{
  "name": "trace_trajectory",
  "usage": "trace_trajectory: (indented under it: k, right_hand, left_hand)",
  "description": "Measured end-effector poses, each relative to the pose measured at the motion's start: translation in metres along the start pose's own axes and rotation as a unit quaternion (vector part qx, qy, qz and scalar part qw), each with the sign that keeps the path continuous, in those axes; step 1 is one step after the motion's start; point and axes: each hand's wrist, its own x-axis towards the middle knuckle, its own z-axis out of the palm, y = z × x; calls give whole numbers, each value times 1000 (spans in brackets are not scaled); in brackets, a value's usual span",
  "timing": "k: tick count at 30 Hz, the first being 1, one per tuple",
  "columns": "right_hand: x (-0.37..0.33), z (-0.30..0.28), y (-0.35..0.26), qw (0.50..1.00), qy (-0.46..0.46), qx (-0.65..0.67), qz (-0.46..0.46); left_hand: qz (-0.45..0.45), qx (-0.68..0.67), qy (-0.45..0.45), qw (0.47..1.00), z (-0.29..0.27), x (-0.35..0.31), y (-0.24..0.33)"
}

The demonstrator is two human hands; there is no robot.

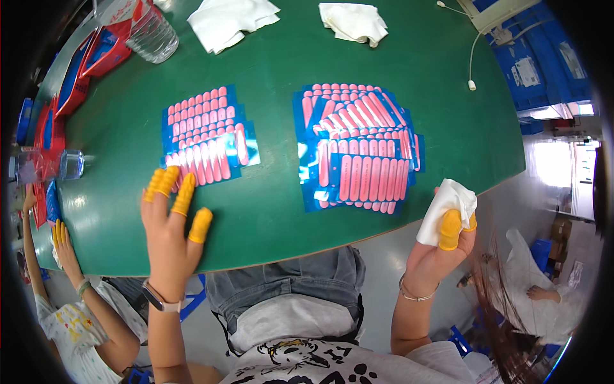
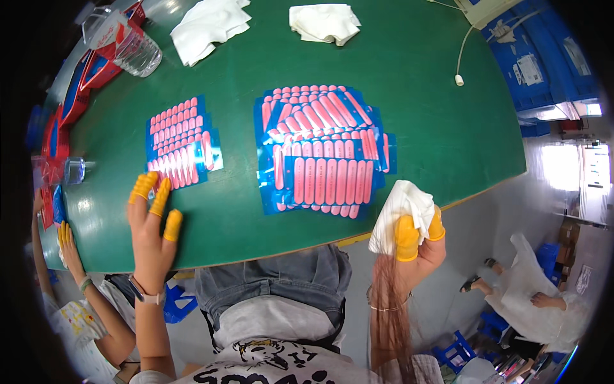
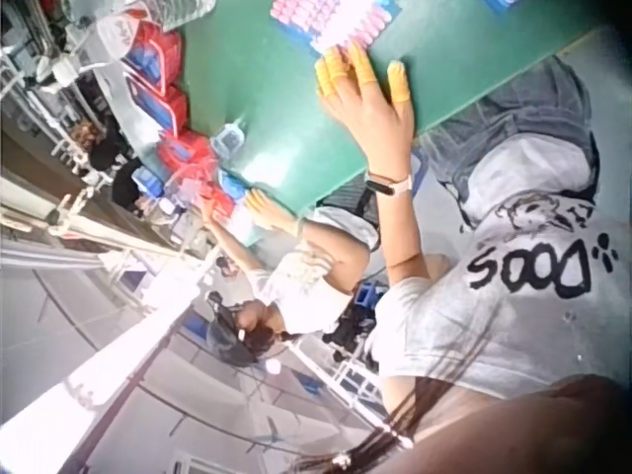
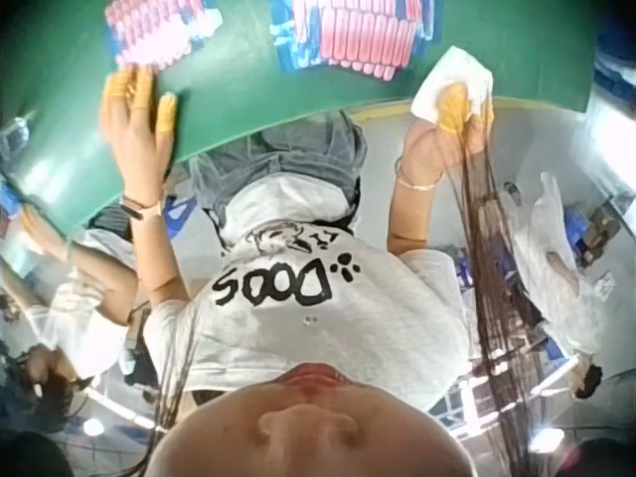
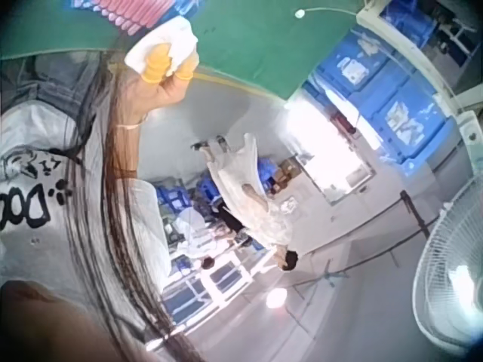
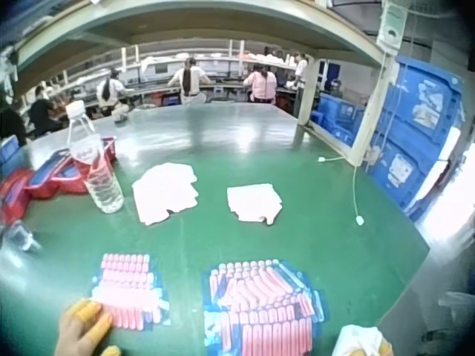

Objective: The person cleans small pink strips on a blue backing sheet by hand, using a cleaning wipe and a cleaning liquid from a plastic bottle.

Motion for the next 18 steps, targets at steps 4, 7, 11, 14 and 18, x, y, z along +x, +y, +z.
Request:
trace_trajectory:
  k: [4, 7, 11, 14, 18]
  right_hand:
    - [-13, 24, -13, 986, -115, -116, -28]
    - [-21, 65, -23, 915, -288, -251, -132]
    - [-45, 95, -23, 872, -390, -264, -132]
    - [-57, 112, -15, 812, -456, -288, -224]
    - [-48, 121, -6, 729, -484, -376, -306]
  left_hand:
    - [-2, 31, -102, 994, -11, -32, 29]
    - [15, -8, -146, 989, -17, -50, 52]
    - [-7, -82, -107, 991, -19, -67, 61]
    - [-19, -61, -132, 989, -11, -73, 57]
    - [-29, -44, -109, 993, -2, -79, 64]
